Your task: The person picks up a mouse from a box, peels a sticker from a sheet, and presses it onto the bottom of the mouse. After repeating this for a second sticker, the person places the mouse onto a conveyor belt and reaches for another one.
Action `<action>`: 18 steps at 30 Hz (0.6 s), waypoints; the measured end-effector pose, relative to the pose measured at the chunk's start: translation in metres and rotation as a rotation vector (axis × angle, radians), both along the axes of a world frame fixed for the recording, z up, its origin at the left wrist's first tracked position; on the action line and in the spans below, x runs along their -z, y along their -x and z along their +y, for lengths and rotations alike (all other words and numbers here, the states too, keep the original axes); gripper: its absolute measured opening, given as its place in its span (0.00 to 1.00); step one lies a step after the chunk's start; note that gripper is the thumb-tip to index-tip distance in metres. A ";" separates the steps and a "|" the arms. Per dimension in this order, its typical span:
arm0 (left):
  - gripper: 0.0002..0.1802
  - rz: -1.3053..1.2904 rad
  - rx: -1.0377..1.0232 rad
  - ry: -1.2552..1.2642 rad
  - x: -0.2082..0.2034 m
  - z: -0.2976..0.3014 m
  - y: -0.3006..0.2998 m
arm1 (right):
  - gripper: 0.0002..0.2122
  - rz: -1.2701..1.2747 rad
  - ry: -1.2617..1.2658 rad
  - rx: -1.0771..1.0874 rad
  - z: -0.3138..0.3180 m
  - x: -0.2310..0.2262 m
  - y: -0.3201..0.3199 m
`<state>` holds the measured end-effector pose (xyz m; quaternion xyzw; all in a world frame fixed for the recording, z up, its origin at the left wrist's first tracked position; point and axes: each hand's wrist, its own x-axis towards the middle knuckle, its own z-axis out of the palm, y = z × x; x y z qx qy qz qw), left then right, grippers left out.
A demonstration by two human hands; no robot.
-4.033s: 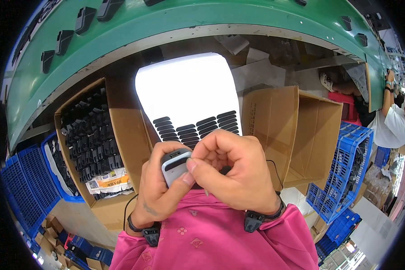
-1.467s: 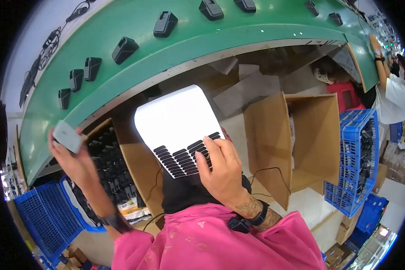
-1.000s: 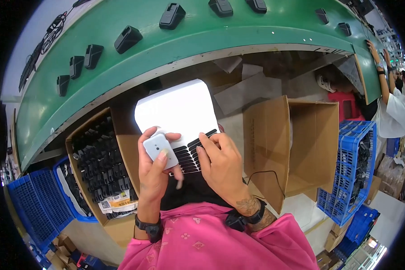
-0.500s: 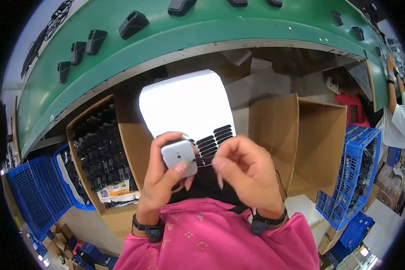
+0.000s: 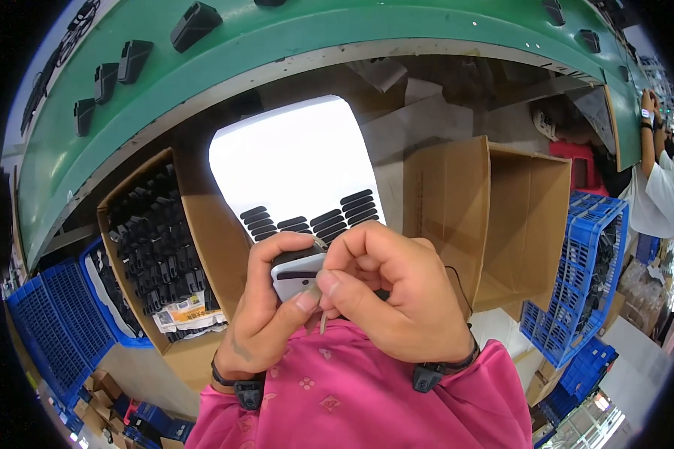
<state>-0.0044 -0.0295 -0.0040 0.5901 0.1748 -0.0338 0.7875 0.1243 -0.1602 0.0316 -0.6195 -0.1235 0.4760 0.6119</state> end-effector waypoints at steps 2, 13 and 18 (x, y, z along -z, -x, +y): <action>0.26 -0.023 0.011 -0.038 0.000 0.001 0.000 | 0.04 -0.010 0.006 -0.013 0.000 -0.001 0.000; 0.25 0.033 0.016 -0.013 -0.005 -0.001 -0.003 | 0.04 -0.005 0.011 -0.010 -0.001 0.002 -0.002; 0.25 0.040 0.025 -0.052 -0.005 -0.001 -0.002 | 0.04 -0.007 0.008 0.007 0.000 0.003 0.000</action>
